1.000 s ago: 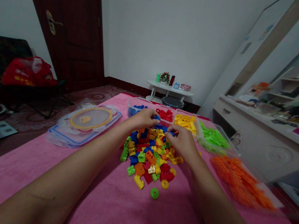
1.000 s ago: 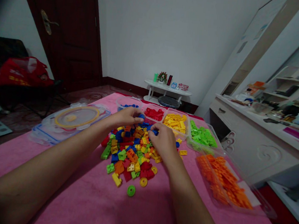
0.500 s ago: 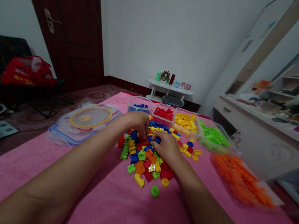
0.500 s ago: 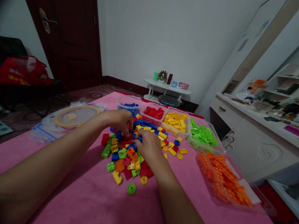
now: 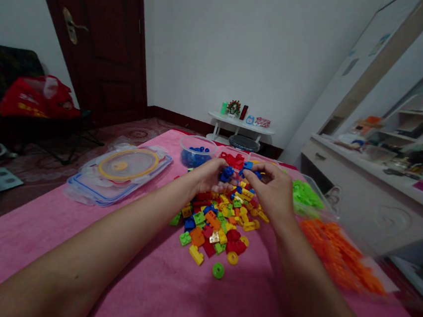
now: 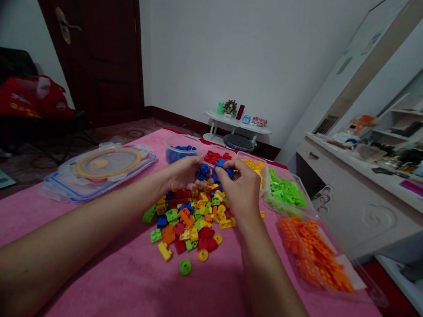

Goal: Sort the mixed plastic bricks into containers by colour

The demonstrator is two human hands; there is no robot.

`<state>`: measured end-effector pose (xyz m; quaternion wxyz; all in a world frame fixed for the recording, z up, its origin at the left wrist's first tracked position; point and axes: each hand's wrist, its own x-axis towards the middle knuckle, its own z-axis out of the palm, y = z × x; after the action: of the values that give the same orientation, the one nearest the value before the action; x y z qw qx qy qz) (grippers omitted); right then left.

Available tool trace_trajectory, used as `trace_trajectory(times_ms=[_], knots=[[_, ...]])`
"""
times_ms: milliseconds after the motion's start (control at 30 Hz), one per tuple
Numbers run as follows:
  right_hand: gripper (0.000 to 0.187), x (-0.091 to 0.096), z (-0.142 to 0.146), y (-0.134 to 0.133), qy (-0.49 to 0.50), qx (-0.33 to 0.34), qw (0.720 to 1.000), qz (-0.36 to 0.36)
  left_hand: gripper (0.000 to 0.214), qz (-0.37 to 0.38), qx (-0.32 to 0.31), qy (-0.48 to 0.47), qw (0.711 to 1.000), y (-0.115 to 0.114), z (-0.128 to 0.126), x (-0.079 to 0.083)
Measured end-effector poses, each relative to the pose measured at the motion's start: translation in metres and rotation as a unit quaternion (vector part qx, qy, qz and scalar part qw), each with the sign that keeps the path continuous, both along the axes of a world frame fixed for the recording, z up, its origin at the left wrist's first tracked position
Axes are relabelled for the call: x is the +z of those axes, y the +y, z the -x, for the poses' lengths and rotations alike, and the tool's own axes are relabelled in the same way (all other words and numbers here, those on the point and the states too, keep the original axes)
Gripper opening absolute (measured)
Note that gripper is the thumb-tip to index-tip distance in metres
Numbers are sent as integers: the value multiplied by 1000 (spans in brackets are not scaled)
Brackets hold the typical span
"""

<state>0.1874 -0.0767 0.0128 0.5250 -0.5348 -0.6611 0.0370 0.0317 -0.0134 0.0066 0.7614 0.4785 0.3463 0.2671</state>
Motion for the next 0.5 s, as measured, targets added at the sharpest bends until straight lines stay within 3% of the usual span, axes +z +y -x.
trace_trajectory(times_ms=[67,133,300,500], knots=[[11,3,3,-3,-30,23,999,7,33,101,-65,-100,988,-4,-6,-6],[11,2,6,-3,-74,44,996,15,37,148,-91,-165,971,-9,-11,-11],[18,-2,7,-1,-114,65,991,10,29,202,-71,-233,949,-16,-16,-15],[16,0,7,-3,-152,75,985,13,29,249,-76,-246,934,-13,-16,-21]])
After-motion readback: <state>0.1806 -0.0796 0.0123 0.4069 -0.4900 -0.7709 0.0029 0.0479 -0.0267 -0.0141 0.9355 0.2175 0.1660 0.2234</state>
